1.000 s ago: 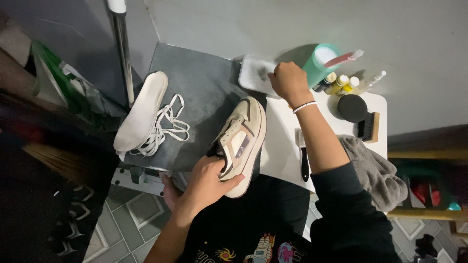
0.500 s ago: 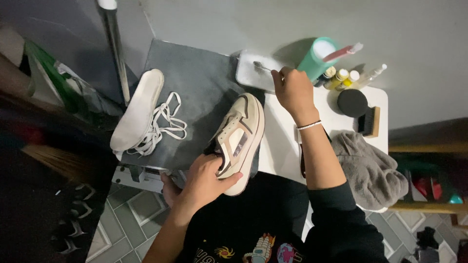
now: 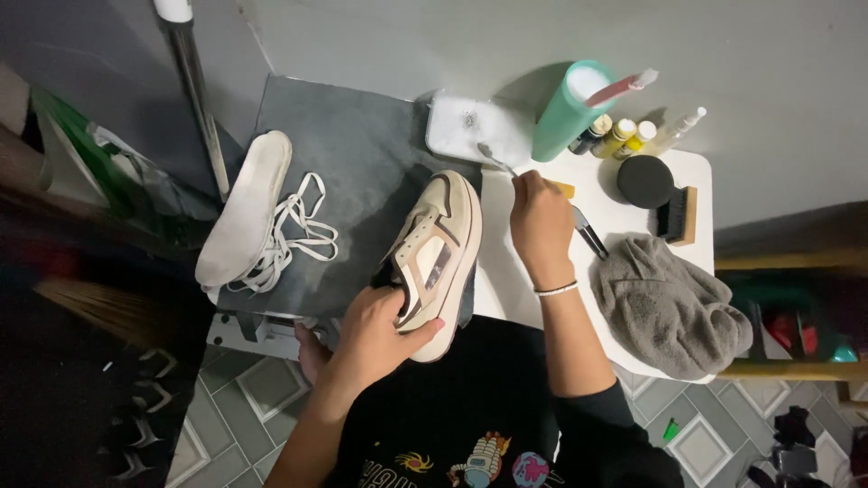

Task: The person cleans a beige and white sneaker using a small brush. They repeatedly dip the brush into a container of white cleaning solution and scrub the upper surface of the shoe. The shoe is held in the left hand while the right hand operates the brush.

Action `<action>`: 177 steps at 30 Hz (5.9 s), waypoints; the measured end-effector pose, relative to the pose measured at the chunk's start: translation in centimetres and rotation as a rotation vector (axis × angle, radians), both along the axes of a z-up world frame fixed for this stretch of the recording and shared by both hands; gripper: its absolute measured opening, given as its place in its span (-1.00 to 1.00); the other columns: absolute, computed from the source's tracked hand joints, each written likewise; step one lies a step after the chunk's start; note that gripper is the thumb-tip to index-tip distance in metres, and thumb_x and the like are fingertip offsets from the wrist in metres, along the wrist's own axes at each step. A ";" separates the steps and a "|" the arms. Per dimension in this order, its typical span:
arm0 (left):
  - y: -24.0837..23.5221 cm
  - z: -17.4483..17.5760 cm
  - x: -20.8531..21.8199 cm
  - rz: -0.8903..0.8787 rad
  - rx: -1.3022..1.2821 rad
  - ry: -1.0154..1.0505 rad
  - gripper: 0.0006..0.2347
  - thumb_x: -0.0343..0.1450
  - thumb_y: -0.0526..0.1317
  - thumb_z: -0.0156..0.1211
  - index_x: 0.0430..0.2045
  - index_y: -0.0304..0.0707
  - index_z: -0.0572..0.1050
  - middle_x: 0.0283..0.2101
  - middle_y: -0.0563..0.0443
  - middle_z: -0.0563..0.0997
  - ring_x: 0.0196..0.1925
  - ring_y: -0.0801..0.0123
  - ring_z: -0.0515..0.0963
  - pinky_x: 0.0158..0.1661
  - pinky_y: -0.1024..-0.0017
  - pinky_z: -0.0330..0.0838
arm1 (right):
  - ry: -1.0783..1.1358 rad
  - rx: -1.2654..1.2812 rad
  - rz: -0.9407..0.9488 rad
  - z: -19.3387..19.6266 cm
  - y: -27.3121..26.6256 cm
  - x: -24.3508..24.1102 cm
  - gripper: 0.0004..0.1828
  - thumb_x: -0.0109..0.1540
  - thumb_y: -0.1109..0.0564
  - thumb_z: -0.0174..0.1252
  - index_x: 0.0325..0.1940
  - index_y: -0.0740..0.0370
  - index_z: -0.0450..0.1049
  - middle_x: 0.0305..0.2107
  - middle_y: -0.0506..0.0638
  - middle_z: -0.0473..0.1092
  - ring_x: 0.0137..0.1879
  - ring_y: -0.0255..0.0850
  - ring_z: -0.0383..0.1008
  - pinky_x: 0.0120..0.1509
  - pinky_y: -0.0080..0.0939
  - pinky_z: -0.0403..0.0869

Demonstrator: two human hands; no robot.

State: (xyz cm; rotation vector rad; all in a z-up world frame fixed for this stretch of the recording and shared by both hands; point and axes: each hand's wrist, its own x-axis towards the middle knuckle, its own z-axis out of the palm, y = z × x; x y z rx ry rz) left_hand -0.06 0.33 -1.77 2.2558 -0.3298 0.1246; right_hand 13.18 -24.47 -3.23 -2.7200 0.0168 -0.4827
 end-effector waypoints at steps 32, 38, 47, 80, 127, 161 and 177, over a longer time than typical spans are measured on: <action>-0.8 2.5 0.0 -0.015 0.035 0.151 -0.68 0.23 -0.05 0.45 -0.52 -0.38 0.53 -0.53 -0.28 0.62 -0.40 -0.05 0.67 -0.39 0.23 0.52 | 0.259 0.497 0.367 7.6 1.4 -10.4 -0.88 0.28 0.21 0.17 -0.33 0.20 0.57 -0.77 0.08 0.40 -0.72 -0.19 0.25 -0.54 -0.25 0.31; -0.8 1.9 -0.2 0.001 0.071 0.143 -0.65 0.22 0.00 0.45 -0.50 -0.36 0.54 -0.53 -0.27 0.62 -0.39 -0.08 0.66 -0.36 0.19 0.51 | 0.221 0.464 0.385 7.3 1.4 -9.4 -0.88 0.30 0.20 0.17 -0.33 0.22 0.55 -0.78 0.07 0.37 -0.74 -0.21 0.24 -0.56 -0.27 0.29; -0.8 2.2 -0.2 -0.012 0.031 0.143 -0.69 0.22 -0.04 0.45 -0.55 -0.33 0.53 -0.57 -0.26 0.61 -0.41 -0.04 0.66 -0.41 0.25 0.49 | 0.238 0.444 0.406 6.8 1.8 -8.9 -0.84 0.31 0.19 0.18 -0.37 0.23 0.52 -0.75 0.06 0.39 -0.76 -0.21 0.24 -0.59 -0.30 0.26; -1.1 1.0 -0.2 -0.022 0.080 -0.034 -0.68 0.20 -0.05 0.46 -0.70 -0.26 0.42 -0.70 -0.17 0.50 -0.52 -0.02 0.60 -0.38 0.25 0.41 | 0.366 0.730 0.424 7.8 2.2 -10.0 -0.83 0.28 0.22 0.18 -0.40 0.26 0.58 -0.71 0.05 0.43 -0.73 -0.25 0.30 -0.63 -0.30 0.32; 0.6 1.3 -0.1 0.001 -0.151 0.108 -0.69 0.23 -0.12 0.46 -0.61 -0.43 0.49 -0.60 -0.31 0.60 -0.47 -0.13 0.65 -0.54 0.18 0.49 | 0.297 0.801 0.435 3.7 3.1 -14.2 -0.86 0.17 0.24 0.31 -0.50 0.24 0.59 -0.82 0.07 0.42 -0.68 -0.28 0.23 -0.53 -0.22 0.28; 0.4 3.1 -0.4 0.012 -0.161 -0.026 -0.67 0.14 -0.16 0.52 -0.71 -0.35 0.40 -0.72 -0.29 0.43 -0.58 -0.08 0.53 -0.50 0.29 0.35 | 0.215 0.831 0.430 0.6 1.5 -13.4 -0.80 0.21 0.23 0.29 -0.51 0.23 0.51 -0.78 0.01 0.40 -0.62 -0.34 0.19 -0.51 -0.26 0.26; -0.1 4.3 0.0 -0.048 -0.160 0.007 -0.67 0.18 -0.20 0.51 -0.75 -0.33 0.37 -0.78 -0.21 0.40 -0.67 0.04 0.48 -0.56 0.35 0.32 | 0.124 0.841 0.296 1.4 1.0 -12.2 -0.79 0.25 0.20 0.29 -0.49 0.22 0.53 -0.80 -0.01 0.39 -0.69 -0.35 0.19 -0.53 -0.37 0.22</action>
